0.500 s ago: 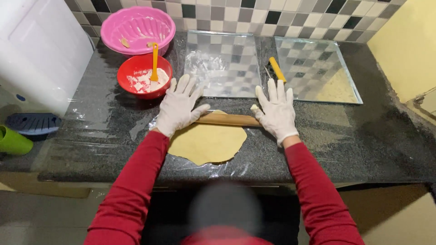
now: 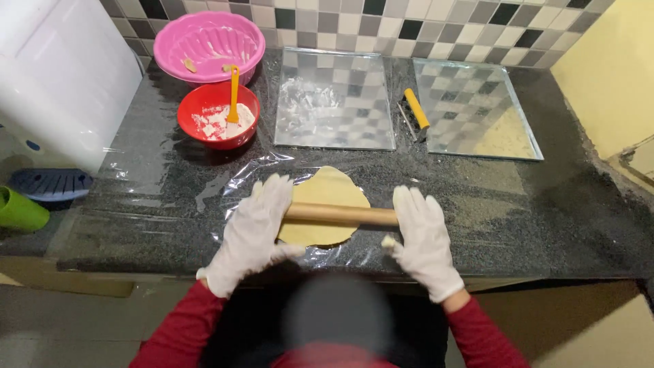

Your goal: Rolling out a piece of dough on a plastic-covered kitchen counter using a wooden rolling pin to achieve a flat, even thickness.

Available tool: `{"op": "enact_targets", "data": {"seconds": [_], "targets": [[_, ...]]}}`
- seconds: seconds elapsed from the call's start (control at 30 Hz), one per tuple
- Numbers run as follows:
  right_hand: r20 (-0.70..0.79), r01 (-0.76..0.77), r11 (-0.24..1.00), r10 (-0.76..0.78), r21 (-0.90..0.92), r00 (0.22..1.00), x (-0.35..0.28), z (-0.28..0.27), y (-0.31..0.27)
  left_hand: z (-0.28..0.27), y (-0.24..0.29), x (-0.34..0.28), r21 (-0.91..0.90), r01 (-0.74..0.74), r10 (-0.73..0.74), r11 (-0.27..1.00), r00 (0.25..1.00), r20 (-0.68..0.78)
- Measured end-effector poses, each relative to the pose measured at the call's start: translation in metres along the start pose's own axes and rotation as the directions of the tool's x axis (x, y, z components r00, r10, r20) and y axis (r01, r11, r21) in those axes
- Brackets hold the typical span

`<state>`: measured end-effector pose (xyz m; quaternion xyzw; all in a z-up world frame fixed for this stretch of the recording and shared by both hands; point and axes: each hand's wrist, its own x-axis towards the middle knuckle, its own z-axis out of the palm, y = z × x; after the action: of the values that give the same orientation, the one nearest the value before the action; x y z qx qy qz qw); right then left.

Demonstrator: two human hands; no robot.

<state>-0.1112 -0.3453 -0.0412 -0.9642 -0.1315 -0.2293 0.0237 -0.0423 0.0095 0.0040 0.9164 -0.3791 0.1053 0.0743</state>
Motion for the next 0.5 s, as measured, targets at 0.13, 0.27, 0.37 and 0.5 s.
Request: {"op": "enact_targets", "data": {"seconds": [0.13, 0.27, 0.37, 0.5], "targets": [[-0.064, 0.042, 0.999, -0.042, -0.006, 0.997, -0.028, -0.033, -0.028, 0.010, 0.015, -0.035, -0.070, -0.006, 0.002, 0.998, 0.999, -0.052], [-0.070, 0.066, 0.993, -0.058, 0.103, 0.996, -0.045, -0.051, -0.040, 0.015, 0.032, -0.055, -0.129, -0.007, -0.020, 0.992, 0.977, -0.213], [-0.028, 0.002, 0.990, 0.002, 0.143, 1.000, -0.046, -0.047, -0.041, 0.015, 0.035, -0.056, -0.159, 0.026, -0.062, 0.987, 0.972, -0.227], [-0.072, -0.173, 0.978, 0.182, 0.120, 0.981, -0.074, 0.036, -0.001, 0.020, 0.028, -0.050, -0.235, 0.091, -0.125, 0.968, 0.983, -0.136]]}}
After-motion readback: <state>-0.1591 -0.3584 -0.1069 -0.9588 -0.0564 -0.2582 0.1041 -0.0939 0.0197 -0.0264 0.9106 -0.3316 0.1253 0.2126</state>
